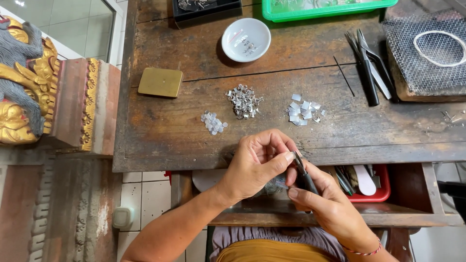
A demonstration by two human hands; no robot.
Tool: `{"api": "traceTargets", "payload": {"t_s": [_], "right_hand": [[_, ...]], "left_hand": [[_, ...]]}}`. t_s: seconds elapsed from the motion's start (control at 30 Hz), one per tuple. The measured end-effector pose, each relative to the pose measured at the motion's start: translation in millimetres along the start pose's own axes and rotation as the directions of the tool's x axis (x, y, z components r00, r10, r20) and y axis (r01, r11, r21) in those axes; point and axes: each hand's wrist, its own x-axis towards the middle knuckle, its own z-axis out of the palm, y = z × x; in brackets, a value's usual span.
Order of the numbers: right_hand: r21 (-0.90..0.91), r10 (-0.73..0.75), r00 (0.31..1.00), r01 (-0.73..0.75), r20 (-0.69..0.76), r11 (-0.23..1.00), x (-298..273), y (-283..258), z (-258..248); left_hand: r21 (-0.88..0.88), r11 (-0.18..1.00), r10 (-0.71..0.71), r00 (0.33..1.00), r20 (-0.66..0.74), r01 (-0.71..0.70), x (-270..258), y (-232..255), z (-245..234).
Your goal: Shaping small silver jewelry components using pliers at a workbench.
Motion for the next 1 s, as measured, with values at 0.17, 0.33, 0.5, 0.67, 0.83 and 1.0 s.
{"api": "traceTargets", "payload": {"t_s": [0.17, 0.33, 0.5, 0.67, 0.83, 1.0], "right_hand": [[0.048, 0.044, 0.999, -0.044, 0.000, 0.998, -0.9, 2.6, -2.5], [0.092, 0.055, 0.998, -0.057, 0.025, 0.994, -1.7, 4.1, -3.4], [-0.083, 0.005, 1.000, -0.004, 0.004, 0.997, -2.3, -4.4, 0.0], [-0.101, 0.097, 0.994, -0.102, -0.057, 0.990, -3.4, -8.5, -0.9], [-0.078, 0.096, 0.995, -0.099, -0.035, 0.992, -4.4, -10.3, -0.4], [-0.064, 0.091, 0.996, -0.092, -0.022, 0.994, -4.2, -11.0, -0.7]], "left_hand": [[0.012, 1.000, -0.016, 1.000, -0.003, 0.016, 0.2, 0.2, -0.4], [0.051, 0.998, -0.022, 1.000, 0.005, 0.022, 0.2, 0.8, -1.9], [0.009, 0.999, -0.048, 0.999, 0.006, 0.048, 0.0, -1.7, -2.5], [-0.021, 0.998, -0.063, 0.997, 0.038, 0.064, 0.9, 2.4, -1.6], [-0.026, 0.998, -0.064, 0.997, 0.050, 0.065, 1.2, 2.4, -2.9], [-0.037, 0.997, -0.067, 0.996, 0.056, 0.069, 1.3, 3.9, -3.4]]}}
